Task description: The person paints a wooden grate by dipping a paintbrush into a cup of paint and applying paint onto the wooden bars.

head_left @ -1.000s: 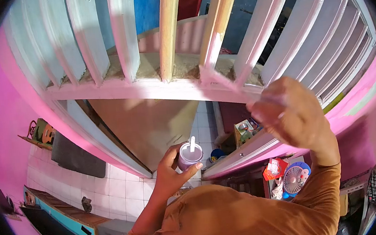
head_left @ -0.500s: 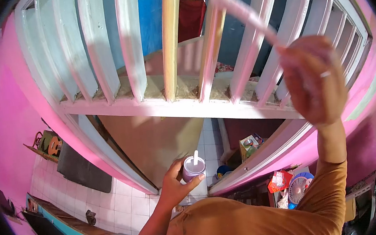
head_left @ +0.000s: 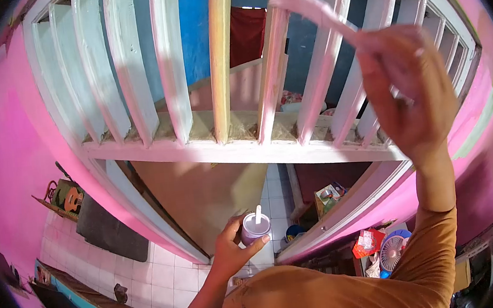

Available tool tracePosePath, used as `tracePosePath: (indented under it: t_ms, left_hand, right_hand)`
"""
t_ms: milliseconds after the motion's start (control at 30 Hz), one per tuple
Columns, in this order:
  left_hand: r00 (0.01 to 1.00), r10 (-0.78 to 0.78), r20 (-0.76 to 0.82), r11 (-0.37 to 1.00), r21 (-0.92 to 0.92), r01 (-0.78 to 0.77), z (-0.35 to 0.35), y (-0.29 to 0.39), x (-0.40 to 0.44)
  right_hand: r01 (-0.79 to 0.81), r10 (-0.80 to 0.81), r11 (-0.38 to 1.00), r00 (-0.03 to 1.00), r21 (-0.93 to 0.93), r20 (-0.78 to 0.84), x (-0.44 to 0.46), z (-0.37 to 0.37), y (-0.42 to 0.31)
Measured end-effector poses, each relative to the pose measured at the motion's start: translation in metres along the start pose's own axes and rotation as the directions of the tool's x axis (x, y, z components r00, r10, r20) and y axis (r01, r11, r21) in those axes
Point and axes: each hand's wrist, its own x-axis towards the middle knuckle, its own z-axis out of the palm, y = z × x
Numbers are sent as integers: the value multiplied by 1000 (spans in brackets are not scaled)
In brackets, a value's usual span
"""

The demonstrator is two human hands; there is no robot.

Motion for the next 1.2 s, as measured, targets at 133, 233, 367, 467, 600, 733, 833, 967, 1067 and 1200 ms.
tracePosePath:
  t_ms: [133,233,367,467,600,733,833,967,1067,1200]
  left_hand:
    - [1000,-11,20,999,36,10,-4,3,-1]
    - [1000,-12,10,999,32,12,-4,3,-3]
    - [1000,-7,-18,999,-44,6,-3,2,-4]
    - [1000,-18,-20,999,-28,18,-1,3,-4]
    - [1000,-15,-16,1000,3,15,-2,2,-5]
    - [1000,19,16,999,30,-20,-6,-4,-3]
    - [1000,10,-1,1000,30,-10,-6,-1,-4]
    - [1000,12,4,1000,12,-12,-7,-8,-3]
    - [1000,-9,9,1000,14,9,-5,-5,-3]
    - [1000,-4,4,999,42,4,-4,0,-2]
  right_hand:
    - [15,-28,997,985,76,171,-18,-7,-23]
    - [-109,19,971,924,213,383,-14,-12,-24]
    - [-82,84,988,996,128,-17,-1,-5,6]
    - [-186,190,982,971,39,-144,15,-8,22]
    - [-148,174,983,933,105,-314,22,4,29]
    - [-118,148,984,959,134,-241,9,11,21]
    - [-119,148,978,974,169,-172,10,7,15]
    - [-99,127,991,919,92,-372,24,12,37]
    - [-118,157,984,929,134,-335,24,11,38]
    - [-68,84,995,966,71,-246,19,4,30]
